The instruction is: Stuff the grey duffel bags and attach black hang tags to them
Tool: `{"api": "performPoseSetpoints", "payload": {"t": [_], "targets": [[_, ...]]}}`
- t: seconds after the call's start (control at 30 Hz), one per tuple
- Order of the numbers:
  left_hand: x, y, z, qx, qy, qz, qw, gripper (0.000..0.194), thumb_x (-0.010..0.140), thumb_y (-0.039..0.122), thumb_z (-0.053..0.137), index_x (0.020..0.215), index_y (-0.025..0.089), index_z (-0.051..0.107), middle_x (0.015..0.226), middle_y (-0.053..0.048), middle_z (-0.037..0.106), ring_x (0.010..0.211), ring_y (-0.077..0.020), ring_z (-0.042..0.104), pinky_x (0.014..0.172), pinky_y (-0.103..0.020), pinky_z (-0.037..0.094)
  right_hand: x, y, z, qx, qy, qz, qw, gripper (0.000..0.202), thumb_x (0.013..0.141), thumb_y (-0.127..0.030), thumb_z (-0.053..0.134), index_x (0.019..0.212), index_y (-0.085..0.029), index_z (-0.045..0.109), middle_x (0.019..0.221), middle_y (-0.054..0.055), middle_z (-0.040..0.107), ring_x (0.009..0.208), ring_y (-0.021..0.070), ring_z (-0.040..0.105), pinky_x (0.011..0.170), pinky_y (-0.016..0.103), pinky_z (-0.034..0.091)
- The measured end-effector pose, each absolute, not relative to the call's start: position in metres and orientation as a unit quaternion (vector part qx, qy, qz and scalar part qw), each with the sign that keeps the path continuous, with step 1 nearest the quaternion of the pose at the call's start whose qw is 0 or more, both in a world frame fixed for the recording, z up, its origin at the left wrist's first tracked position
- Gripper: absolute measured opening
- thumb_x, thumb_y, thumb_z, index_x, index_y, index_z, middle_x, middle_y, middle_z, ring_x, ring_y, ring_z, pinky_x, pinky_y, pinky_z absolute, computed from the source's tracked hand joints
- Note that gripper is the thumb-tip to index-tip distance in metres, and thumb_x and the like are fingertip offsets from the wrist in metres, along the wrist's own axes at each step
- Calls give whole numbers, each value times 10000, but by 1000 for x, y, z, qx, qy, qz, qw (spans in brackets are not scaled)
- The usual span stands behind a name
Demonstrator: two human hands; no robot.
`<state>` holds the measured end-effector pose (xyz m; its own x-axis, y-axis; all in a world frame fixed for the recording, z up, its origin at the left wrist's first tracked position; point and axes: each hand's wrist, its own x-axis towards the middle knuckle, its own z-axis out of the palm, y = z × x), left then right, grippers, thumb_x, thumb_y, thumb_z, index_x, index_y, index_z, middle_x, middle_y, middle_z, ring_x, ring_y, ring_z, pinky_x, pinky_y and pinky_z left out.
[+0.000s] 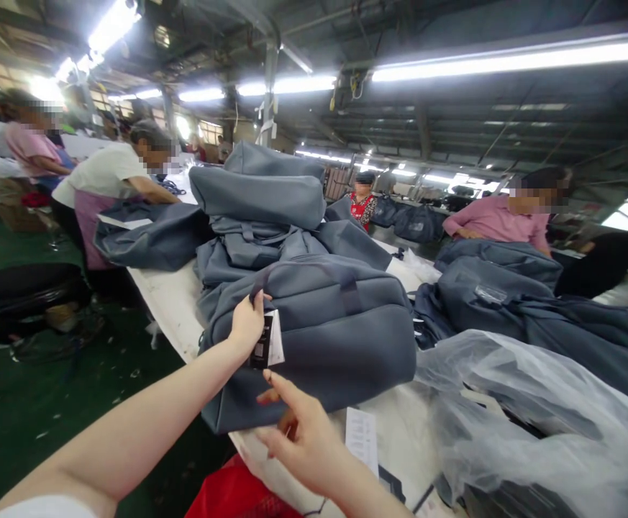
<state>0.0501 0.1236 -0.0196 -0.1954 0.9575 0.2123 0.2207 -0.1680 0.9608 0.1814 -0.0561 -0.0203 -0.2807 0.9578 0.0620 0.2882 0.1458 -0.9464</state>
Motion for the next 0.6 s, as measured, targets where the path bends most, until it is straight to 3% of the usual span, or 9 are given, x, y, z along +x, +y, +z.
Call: {"api": "performPoseSetpoints", "payload": {"t": [0.13, 0.23, 0.4, 0.53, 0.6], "targets": [[60, 109, -19, 490, 558, 540, 396, 544, 836, 620, 404, 858, 168, 705, 883, -111, 697, 825, -269, 624, 781, -394, 475, 168, -53, -44, -434, -715, 439, 330, 878, 702, -215, 723, 1461, -362, 307, 1419, 86, 442, 726, 116, 634, 606, 255, 540], [57, 98, -17, 460, 551, 528, 454, 664, 807, 685, 379, 920, 118, 706, 800, -125, 697, 691, -256, 625, 653, -388, 492, 160, -40, -68, -418, -724, 437, 332, 926, 718, -188, 698, 1486, -380, 218, 1465, 86, 349, 860, 141, 643, 641, 255, 551], [39, 91, -8, 457, 533, 530, 476, 688, 677, 765, 530, 870, 133, 723, 850, -116, 707, 801, -268, 626, 735, -383, 480, 168, -35, -72, -504, -763, 291, 281, 660, 783, -111, 575, 1393, -315, 424, 1375, 70, 472, 781, 142, 636, 762, 316, 541], [33, 94, -4, 454, 530, 522, 491, 708, 615, 784, 574, 834, 127, 721, 781, -110, 700, 733, -266, 620, 697, -386, 475, 181, -48, -58, -563, -767, 210, 225, 639, 800, -118, 551, 1408, -272, 431, 1266, 91, 557, 974, 256, 639, 848, 361, 515], [34, 95, -4, 452, 531, 516, 498, 704, 613, 781, 576, 838, 129, 715, 744, -101, 693, 688, -256, 613, 662, -379, 470, 187, -55, -56, -574, -760, 212, 220, 655, 795, -122, 556, 1418, -278, 424, 1255, 92, 565, 963, 258, 646, 852, 353, 511]]}}
